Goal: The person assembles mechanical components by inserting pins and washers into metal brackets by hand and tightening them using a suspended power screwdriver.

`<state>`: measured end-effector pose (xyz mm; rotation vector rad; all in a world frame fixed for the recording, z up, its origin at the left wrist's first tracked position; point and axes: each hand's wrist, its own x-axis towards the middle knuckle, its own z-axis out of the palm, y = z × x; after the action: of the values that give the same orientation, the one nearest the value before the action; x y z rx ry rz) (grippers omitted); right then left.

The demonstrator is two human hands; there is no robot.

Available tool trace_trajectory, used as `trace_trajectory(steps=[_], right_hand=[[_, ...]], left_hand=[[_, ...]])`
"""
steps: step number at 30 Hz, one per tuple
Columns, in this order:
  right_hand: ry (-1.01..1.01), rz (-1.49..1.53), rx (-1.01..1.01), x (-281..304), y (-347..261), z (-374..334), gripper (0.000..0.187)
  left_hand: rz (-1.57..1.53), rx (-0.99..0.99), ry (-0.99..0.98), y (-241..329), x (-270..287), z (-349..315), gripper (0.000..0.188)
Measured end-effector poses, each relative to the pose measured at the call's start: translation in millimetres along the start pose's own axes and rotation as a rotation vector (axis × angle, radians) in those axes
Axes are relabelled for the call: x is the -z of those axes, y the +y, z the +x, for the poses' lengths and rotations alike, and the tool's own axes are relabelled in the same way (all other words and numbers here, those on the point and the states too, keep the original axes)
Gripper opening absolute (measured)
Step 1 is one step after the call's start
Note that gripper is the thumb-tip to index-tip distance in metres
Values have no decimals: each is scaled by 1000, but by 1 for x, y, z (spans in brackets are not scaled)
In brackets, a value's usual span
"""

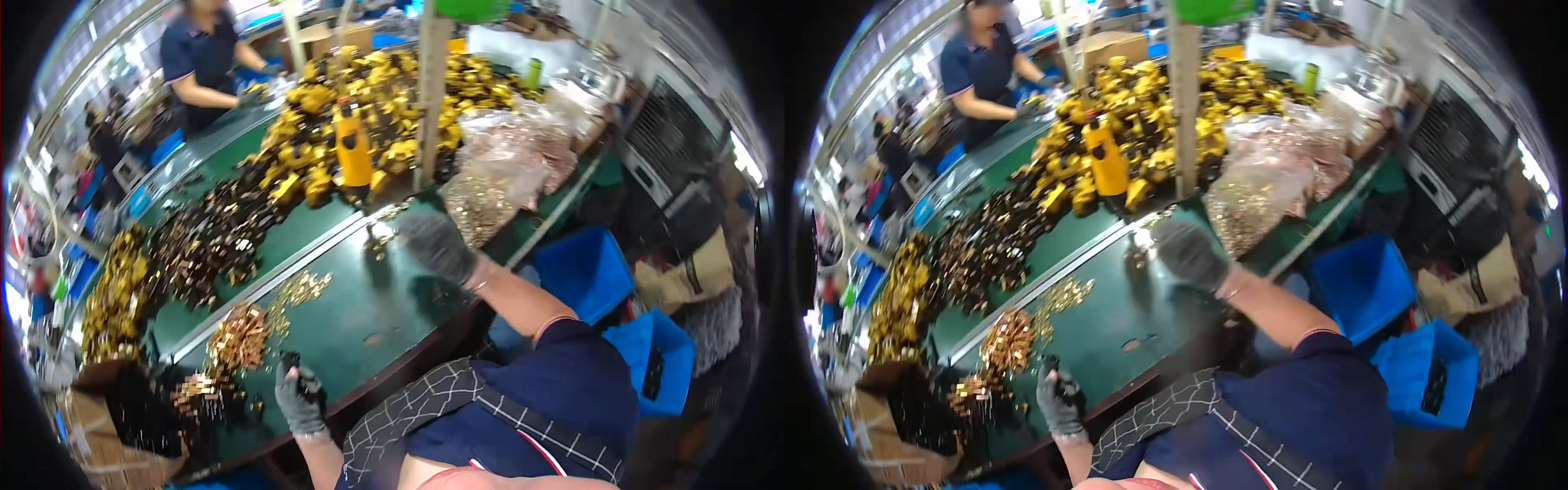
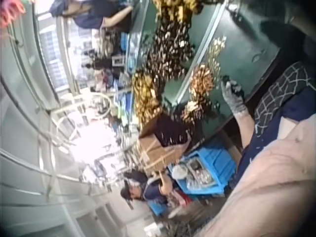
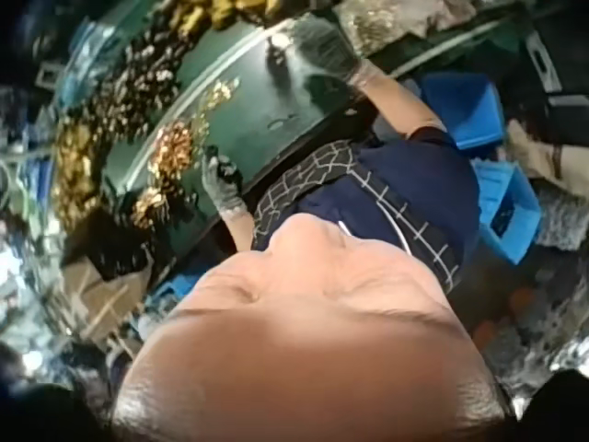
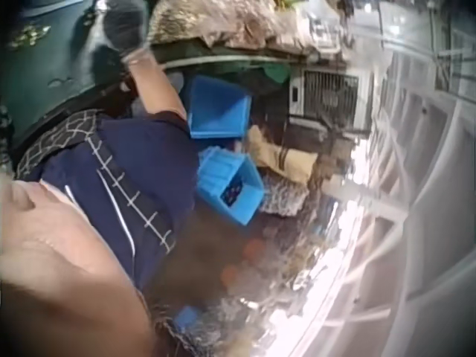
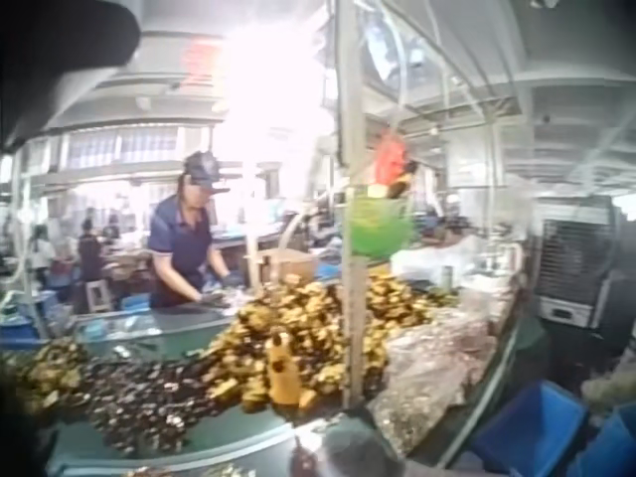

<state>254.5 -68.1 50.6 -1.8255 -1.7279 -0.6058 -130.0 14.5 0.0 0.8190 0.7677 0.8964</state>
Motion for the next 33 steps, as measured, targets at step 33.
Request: trace_trajectory(steps=[33], right_hand=[[-141,-555,-403,58,202,-20,21]], left_hand=[[1701,-978,-396,-80,-138,-1,29]])
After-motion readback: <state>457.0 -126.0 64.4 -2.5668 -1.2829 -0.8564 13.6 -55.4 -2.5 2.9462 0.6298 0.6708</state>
